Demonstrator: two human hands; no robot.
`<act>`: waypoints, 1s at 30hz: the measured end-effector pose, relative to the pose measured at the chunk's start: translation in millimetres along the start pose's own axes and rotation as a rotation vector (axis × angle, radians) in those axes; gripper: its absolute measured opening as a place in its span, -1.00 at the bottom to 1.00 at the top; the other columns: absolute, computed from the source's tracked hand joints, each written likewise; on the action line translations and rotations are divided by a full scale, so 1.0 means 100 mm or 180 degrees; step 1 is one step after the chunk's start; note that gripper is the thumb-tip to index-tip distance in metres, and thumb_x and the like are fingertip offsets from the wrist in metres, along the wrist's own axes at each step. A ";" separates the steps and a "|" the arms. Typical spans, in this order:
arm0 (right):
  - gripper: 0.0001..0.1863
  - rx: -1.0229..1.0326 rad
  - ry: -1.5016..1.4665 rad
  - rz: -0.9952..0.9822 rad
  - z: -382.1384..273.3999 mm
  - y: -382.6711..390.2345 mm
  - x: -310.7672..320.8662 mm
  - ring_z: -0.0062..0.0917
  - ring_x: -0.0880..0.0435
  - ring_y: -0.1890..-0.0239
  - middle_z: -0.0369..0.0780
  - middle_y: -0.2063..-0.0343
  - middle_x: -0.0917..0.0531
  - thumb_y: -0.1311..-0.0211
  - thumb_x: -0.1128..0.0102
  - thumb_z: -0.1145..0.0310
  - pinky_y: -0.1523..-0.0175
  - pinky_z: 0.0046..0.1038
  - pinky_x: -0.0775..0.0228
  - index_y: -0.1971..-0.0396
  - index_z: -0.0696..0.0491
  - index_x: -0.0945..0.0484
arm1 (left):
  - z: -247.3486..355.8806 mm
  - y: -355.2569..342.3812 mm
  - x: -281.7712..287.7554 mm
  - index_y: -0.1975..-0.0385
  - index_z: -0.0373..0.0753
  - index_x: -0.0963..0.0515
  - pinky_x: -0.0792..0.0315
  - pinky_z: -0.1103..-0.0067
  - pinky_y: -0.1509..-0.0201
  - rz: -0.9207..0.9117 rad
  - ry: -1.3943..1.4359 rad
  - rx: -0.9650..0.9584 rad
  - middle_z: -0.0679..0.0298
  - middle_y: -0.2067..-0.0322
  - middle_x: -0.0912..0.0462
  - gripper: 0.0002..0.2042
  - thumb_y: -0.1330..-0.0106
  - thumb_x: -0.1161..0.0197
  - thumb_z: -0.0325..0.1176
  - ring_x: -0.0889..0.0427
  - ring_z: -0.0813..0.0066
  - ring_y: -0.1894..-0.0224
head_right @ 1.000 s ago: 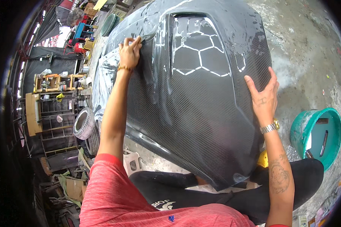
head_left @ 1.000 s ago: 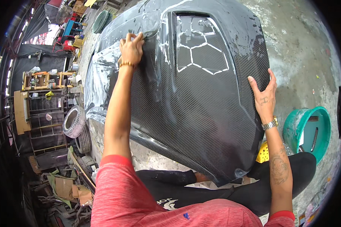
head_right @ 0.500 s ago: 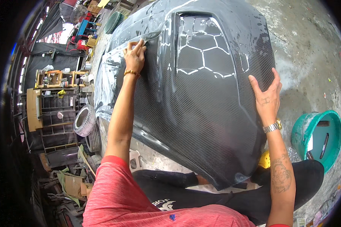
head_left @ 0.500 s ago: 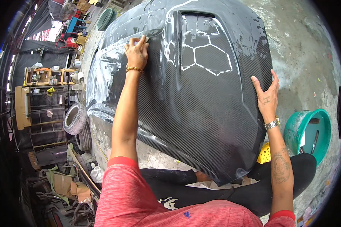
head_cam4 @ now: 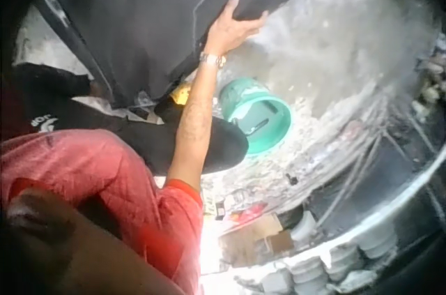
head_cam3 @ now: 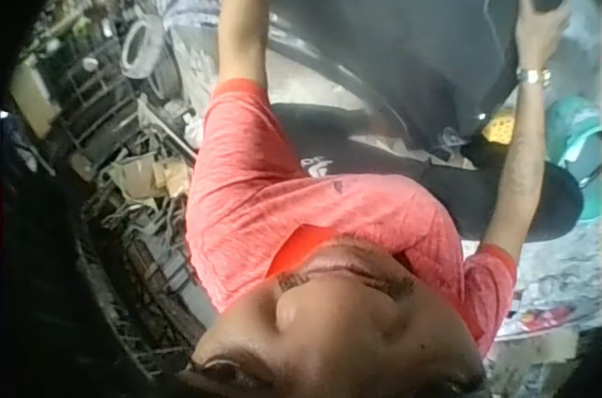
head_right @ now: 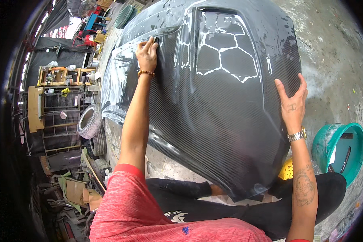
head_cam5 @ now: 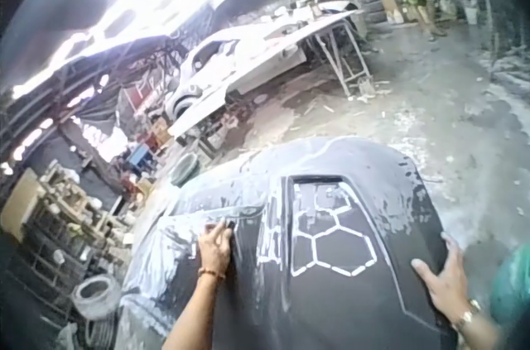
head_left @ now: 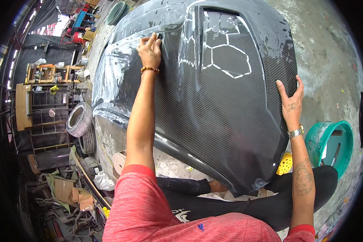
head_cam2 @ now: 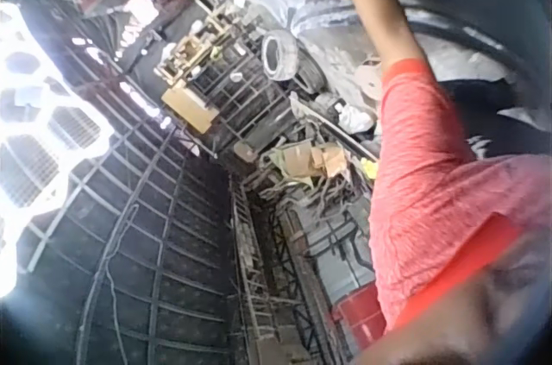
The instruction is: Sand the surface of a carbon fiber car hood using a sanding block and water.
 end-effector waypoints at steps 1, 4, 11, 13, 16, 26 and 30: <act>-0.02 0.0009 0.0070 0.0027 0.10 -0.01 0.02 0.01 -0.45 -0.30 0.11 -0.28 -0.42 -0.26 -0.33 -0.25 -0.34 -0.13 -0.33 -0.45 0.09 -0.18 | 0.11 0.14 -0.07 -0.13 -0.02 -0.69 -0.39 0.16 -0.12 0.0011 -0.0005 0.0039 0.10 0.01 -0.62 -0.67 -0.39 -0.31 -0.27 -0.53 -0.01 0.03; -0.01 -0.0091 0.0335 0.0127 0.24 -0.05 0.29 -0.01 -0.45 -0.30 0.11 -0.28 -0.42 -0.26 -0.32 -0.27 -0.35 -0.13 -0.32 -0.45 0.10 -0.18 | 0.86 1.09 -0.05 -0.22 -0.03 -0.62 -0.35 0.26 -0.18 -0.0461 0.0250 -0.0533 0.14 0.02 -0.59 -0.56 -0.32 -0.31 -0.44 -0.51 0.06 -0.02; -0.01 0.0056 0.0290 0.0141 0.22 -0.09 0.23 0.01 -0.47 -0.29 0.12 -0.26 -0.43 -0.24 -0.31 -0.31 -0.33 -0.10 -0.34 -0.45 0.05 -0.19 | 0.86 0.68 0.05 -0.23 0.01 -0.60 -0.38 0.20 -0.11 -0.0632 -0.0192 -0.0837 0.16 0.01 -0.58 -0.57 -0.35 -0.30 -0.36 -0.48 0.02 0.01; -0.01 0.0010 0.0229 0.0063 0.14 -0.05 0.15 0.01 -0.48 -0.28 0.11 -0.25 -0.43 -0.24 -0.31 -0.32 -0.32 -0.10 -0.35 -0.45 0.03 -0.20 | 0.55 0.13 -0.08 -0.17 0.01 -0.64 -0.40 0.16 -0.10 -0.0316 -0.0403 -0.0452 0.11 0.01 -0.59 -0.64 -0.39 -0.27 -0.33 -0.50 -0.03 0.03; -0.02 -0.0160 0.0214 -0.0020 0.23 -0.09 0.04 0.02 -0.49 -0.27 0.11 -0.26 -0.43 -0.23 -0.30 -0.33 -0.30 -0.09 -0.37 -0.46 -0.01 -0.19 | 0.54 0.33 -0.15 -0.17 0.03 -0.65 -0.39 0.13 -0.12 -0.0085 -0.0347 -0.0250 0.06 0.00 -0.59 -0.65 -0.39 -0.27 -0.36 -0.51 -0.09 0.03; 0.03 0.0022 -0.0716 0.0184 0.52 -0.38 -0.21 0.09 -0.41 -0.33 0.22 -0.31 -0.35 -0.26 -0.36 -0.23 -0.40 -0.11 -0.27 -0.46 0.16 -0.10 | 0.83 2.69 0.49 -0.18 -0.16 -0.62 -0.42 0.22 -0.11 -0.0932 0.0368 0.0496 0.09 -0.01 -0.55 -0.62 -0.36 -0.31 -0.38 -0.47 0.00 0.02; -0.03 -0.0095 -0.0982 -0.0139 0.83 -0.33 -0.39 0.03 -0.34 -0.38 0.22 -0.33 -0.34 -0.32 -0.33 -0.19 -0.49 -0.15 -0.16 -0.41 0.25 -0.17 | 1.19 3.00 0.35 -0.17 -0.21 -0.61 -0.42 0.23 -0.14 -0.0725 0.0828 0.0721 0.02 0.03 -0.54 -0.61 -0.34 -0.33 -0.38 -0.49 -0.03 0.00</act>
Point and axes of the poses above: each hand's wrist, its own y-axis away from the middle knuckle, its own x-axis out of the back of the hand, z = x × y, the point moved 9 cm from there along -y, towards the middle knuckle
